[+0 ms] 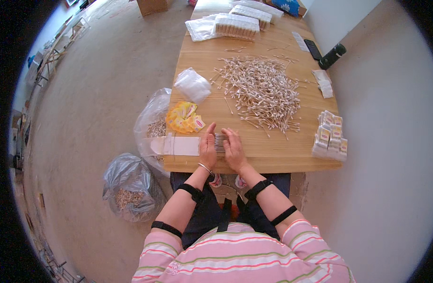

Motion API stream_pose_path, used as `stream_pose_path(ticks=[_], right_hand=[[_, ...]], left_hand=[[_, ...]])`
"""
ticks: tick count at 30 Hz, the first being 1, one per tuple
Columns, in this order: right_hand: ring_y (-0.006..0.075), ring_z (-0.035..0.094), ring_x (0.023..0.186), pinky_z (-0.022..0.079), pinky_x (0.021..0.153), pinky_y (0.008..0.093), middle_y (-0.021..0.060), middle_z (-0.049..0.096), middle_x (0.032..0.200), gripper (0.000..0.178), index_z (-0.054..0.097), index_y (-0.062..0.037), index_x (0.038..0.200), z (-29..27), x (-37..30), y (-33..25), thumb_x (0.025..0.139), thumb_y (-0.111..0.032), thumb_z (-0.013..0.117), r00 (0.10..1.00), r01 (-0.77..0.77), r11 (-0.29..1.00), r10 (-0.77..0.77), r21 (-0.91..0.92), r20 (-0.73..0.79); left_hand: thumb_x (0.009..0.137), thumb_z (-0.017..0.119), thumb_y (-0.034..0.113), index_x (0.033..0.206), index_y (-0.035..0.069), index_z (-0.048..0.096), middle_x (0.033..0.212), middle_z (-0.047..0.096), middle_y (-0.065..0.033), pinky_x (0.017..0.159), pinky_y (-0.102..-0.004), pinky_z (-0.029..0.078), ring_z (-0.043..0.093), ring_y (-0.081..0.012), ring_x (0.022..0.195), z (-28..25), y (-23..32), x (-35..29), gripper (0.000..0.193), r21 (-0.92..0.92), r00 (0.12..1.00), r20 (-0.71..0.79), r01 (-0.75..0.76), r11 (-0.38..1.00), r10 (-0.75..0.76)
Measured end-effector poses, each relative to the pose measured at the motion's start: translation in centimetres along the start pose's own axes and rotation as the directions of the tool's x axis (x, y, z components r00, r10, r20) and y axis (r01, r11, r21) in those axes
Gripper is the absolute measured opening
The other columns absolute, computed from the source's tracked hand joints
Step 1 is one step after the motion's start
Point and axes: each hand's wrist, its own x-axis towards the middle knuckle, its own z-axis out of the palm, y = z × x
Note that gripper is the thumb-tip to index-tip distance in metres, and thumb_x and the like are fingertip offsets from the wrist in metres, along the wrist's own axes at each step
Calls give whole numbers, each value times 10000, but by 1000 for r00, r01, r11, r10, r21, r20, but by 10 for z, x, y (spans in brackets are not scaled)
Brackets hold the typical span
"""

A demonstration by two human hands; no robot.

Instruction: The recorder is packaging cotton swabs into small plastic bags and organizing them into stacks on a table.

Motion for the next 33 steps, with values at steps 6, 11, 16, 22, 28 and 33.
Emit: stream_pose_path(ticks=[6, 11, 16, 22, 28, 33], right_hand=[[276, 405, 1255, 275, 1062, 350, 175, 469, 1305, 399, 423, 0, 1299, -4, 7, -4, 915, -110, 403, 888, -195, 895, 335, 402, -314], [268, 390, 1268, 268, 1068, 337, 174, 441, 1339, 407, 404, 18, 1311, 10, 13, -7, 924, -109, 386, 953, -156, 856, 262, 493, -154], [290, 308, 1331, 216, 1102, 355, 196, 368, 1399, 451, 360, 35, 1343, -3, 9, 4, 926, -135, 392, 959, -127, 905, 217, 406, -182], [355, 177, 1379, 143, 1132, 409, 251, 221, 1455, 659, 210, 85, 1389, -17, -22, -2, 906, -278, 471, 993, 44, 937, -2, -347, 121], [373, 56, 1399, 60, 1137, 465, 256, 103, 1487, 909, 165, 92, 1396, -14, -23, -20, 825, -513, 532, 956, 87, 822, 90, -562, 280], [379, 65, 1396, 76, 1134, 472, 255, 100, 1484, 951, 164, 91, 1394, -14, -23, -24, 794, -531, 560, 949, 83, 817, 111, -571, 296]], left_hand=[[996, 337, 376, 1328, -37, 407, 1342, 455, -174, 1053, -333, 302, 418, -251, 1256, 0, -6, -4, 535, -23, 1000, -30, -8, 1000, 7], [996, 338, 370, 1329, -52, 397, 1346, 447, -183, 1059, -334, 294, 408, -257, 1266, -2, -7, -1, 540, -50, 999, -38, -18, 999, 16], [999, 336, 356, 1332, -56, 392, 1359, 434, -179, 1076, -337, 273, 391, -252, 1281, -2, -9, 1, 532, -127, 999, -13, 37, 991, -39], [993, 342, 375, 1337, -50, 377, 1385, 402, -160, 1109, -350, 228, 349, -247, 1311, -6, -11, 2, 547, -217, 997, 22, 70, 974, -67], [992, 341, 382, 1341, -46, 374, 1390, 398, -159, 1107, -352, 229, 355, -249, 1308, -12, -20, 2, 553, -96, 996, 72, 51, 994, -44], [976, 398, 314, 1306, -27, 432, 1377, 414, -161, 1090, -363, 249, 370, -285, 1289, -22, -10, -8, 476, 30, 995, 97, -6, 1000, 3]])
